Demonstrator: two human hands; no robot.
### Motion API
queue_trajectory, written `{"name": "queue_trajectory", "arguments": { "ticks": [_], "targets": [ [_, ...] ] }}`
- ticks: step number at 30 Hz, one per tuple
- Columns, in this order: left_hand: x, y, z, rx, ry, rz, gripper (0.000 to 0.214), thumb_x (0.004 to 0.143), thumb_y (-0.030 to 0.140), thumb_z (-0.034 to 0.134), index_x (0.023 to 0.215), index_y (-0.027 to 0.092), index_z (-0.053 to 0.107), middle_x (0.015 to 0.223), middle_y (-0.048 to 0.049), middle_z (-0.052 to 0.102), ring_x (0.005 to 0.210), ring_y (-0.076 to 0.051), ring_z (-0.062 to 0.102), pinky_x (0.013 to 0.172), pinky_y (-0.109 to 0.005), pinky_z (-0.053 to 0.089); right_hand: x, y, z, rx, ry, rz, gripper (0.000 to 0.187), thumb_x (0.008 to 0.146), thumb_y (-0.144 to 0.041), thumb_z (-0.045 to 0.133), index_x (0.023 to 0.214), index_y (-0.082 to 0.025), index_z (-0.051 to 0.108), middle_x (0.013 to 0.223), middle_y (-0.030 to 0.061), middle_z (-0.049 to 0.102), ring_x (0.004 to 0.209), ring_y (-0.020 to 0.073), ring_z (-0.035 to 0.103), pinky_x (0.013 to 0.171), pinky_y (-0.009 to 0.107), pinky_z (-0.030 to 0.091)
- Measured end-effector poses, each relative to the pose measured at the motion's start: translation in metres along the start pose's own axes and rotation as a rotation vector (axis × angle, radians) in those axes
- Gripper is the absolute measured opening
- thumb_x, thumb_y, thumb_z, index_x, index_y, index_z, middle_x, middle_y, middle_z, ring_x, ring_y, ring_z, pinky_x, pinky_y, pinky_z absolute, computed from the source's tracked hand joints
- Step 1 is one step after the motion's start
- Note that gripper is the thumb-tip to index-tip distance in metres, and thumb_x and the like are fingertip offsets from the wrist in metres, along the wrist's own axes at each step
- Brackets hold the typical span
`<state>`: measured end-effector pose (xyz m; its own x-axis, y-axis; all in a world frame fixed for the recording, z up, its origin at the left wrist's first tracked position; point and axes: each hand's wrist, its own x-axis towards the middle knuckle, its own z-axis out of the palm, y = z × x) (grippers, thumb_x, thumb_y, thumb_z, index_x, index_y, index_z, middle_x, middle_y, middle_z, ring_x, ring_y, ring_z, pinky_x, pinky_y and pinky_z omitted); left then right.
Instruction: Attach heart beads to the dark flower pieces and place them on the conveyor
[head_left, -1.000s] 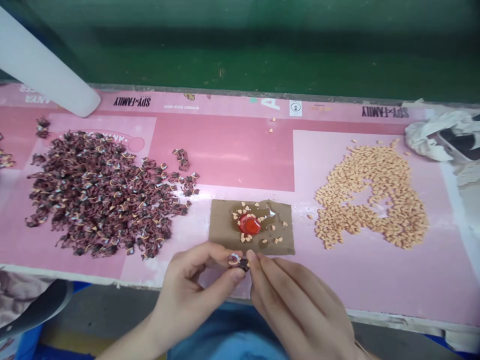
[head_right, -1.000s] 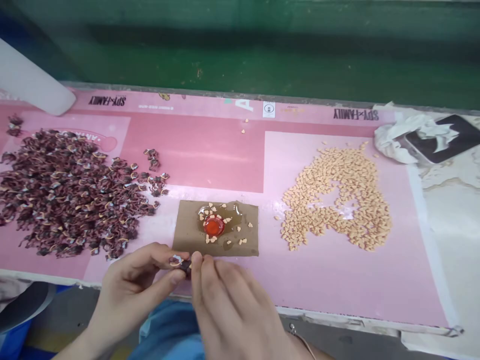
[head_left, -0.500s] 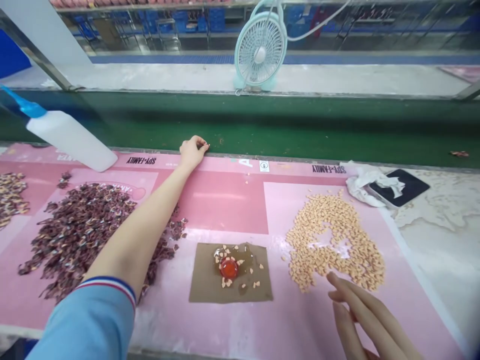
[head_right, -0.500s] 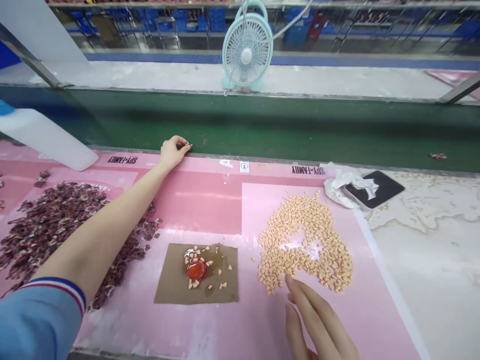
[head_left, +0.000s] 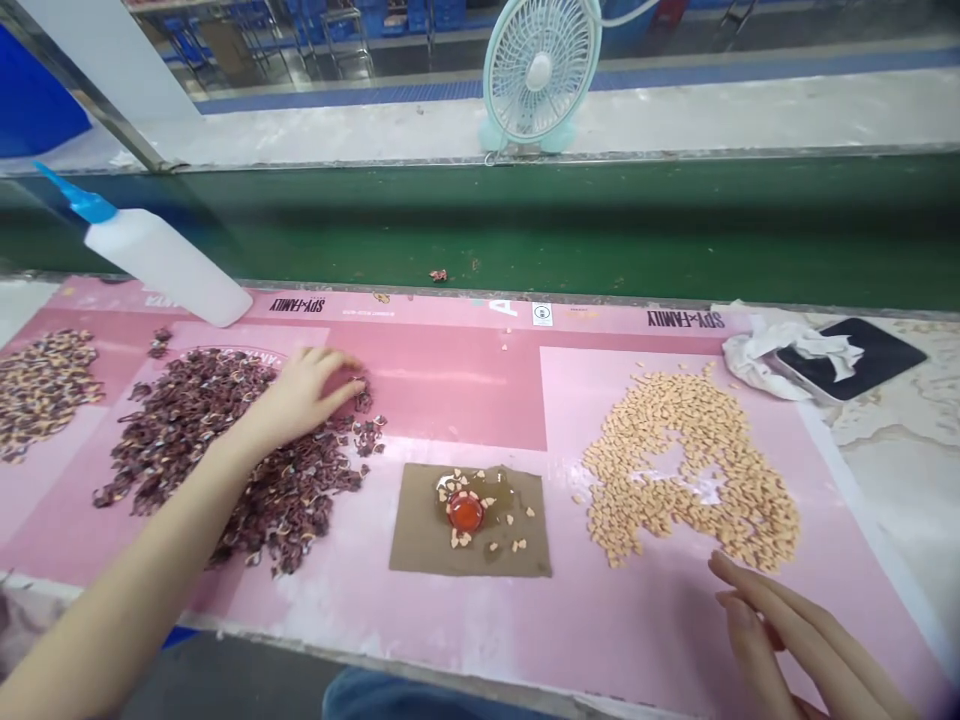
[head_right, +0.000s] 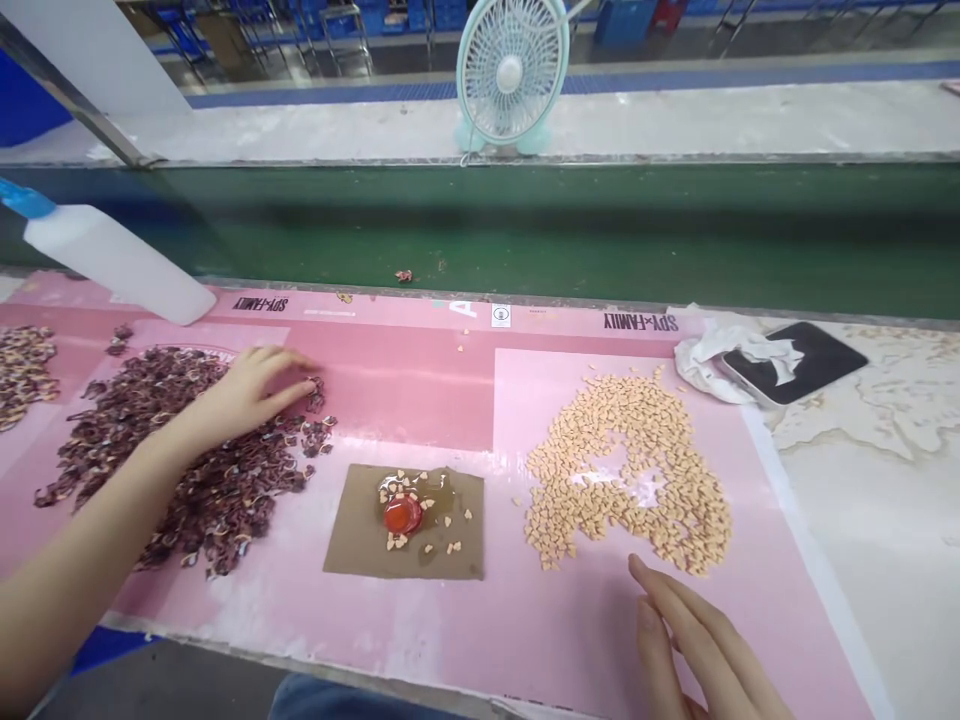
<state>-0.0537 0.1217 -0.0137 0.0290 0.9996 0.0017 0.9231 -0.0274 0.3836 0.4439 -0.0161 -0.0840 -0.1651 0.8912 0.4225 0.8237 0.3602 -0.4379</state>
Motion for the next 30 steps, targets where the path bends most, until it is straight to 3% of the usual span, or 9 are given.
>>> {"name": "queue_trajectory", "arguments": {
  "ticks": [3,6,10,16,18,22,26,30],
  "targets": [
    [-0.024,0.0,0.007,-0.032,0.005,-0.008,0.049,0.088,0.065,0.051,0.097,0.022,0.072,0.113,-0.0143,0.077,0.111,-0.036,0.065,0.108,-0.052,0.047,0.017,-0.011,-0.003,-0.029,0.009,-0.08,0.024,0.1,-0.026,0.061,0.121,-0.023,0.072,0.105,0.0082,0.078,0.081,0.0211,0.077,0.058,0.027,0.062],
    [-0.025,0.003,0.01,-0.086,0.047,-0.066,0.049,0.087,0.068,0.059,0.096,0.022,0.072,0.104,-0.0096,0.079,0.097,-0.031,0.07,0.101,-0.046,0.053,0.028,-0.029,-0.006,-0.048,0.016,-0.068,0.018,0.101,-0.025,0.057,0.108,-0.023,0.074,0.095,0.0058,0.078,0.078,0.0187,0.075,0.062,0.027,0.062],
    [-0.022,0.005,0.005,-0.148,0.107,-0.184,0.035,0.081,0.059,0.075,0.088,0.024,0.073,0.09,-0.0004,0.079,0.083,-0.025,0.071,0.09,-0.037,0.057,0.026,-0.043,-0.003,-0.075,-0.107,-0.029,0.019,0.103,-0.027,0.054,0.094,-0.022,0.071,0.084,0.003,0.074,0.07,0.0163,0.072,0.059,0.027,0.059],
    [-0.036,0.017,-0.002,-0.412,0.246,-0.362,0.028,0.062,0.034,0.089,0.08,0.021,0.072,0.082,0.0005,0.076,0.079,-0.02,0.07,0.08,-0.032,0.061,0.027,-0.055,0.014,-0.177,-0.05,-0.081,0.02,0.106,-0.028,0.054,0.097,-0.02,0.07,0.086,0.003,0.075,0.076,0.0166,0.072,0.066,0.029,0.057],
    [-0.051,0.025,-0.003,-0.487,0.335,-0.317,0.026,0.06,0.029,0.086,0.081,0.023,0.073,0.081,0.0005,0.076,0.077,-0.021,0.07,0.08,-0.034,0.061,0.032,-0.058,0.017,-0.189,-0.041,-0.108,0.02,0.106,-0.026,0.054,0.098,-0.019,0.071,0.086,0.0024,0.076,0.076,0.0161,0.072,0.067,0.029,0.056],
    [-0.083,0.03,-0.002,-0.456,0.431,-0.139,0.018,0.069,0.028,0.08,0.086,0.031,0.075,0.087,0.0005,0.074,0.078,-0.024,0.07,0.075,-0.042,0.058,0.04,-0.063,0.019,-0.209,-0.056,-0.143,0.02,0.104,-0.021,0.057,0.093,-0.02,0.072,0.082,0.0008,0.075,0.071,0.0147,0.07,0.067,0.028,0.052],
    [-0.106,0.026,0.003,-0.462,0.441,0.036,0.027,0.067,0.021,0.08,0.09,0.035,0.076,0.086,-0.0014,0.072,0.076,-0.026,0.069,0.06,-0.039,0.053,0.042,-0.065,0.019,-0.241,-0.052,-0.179,0.02,0.102,-0.018,0.059,0.087,-0.018,0.072,0.078,0.0016,0.075,0.065,0.0143,0.066,0.063,0.029,0.048],
    [-0.13,0.04,0.012,-0.46,0.414,0.096,0.028,0.074,0.017,0.078,0.094,0.036,0.077,0.09,-0.0014,0.07,0.084,-0.026,0.068,0.069,-0.038,0.056,0.045,-0.066,0.017,-0.193,-0.048,-0.189,0.019,0.1,-0.015,0.059,0.085,-0.019,0.07,0.076,0.0007,0.074,0.063,0.0128,0.066,0.062,0.026,0.05]
  ]
}}
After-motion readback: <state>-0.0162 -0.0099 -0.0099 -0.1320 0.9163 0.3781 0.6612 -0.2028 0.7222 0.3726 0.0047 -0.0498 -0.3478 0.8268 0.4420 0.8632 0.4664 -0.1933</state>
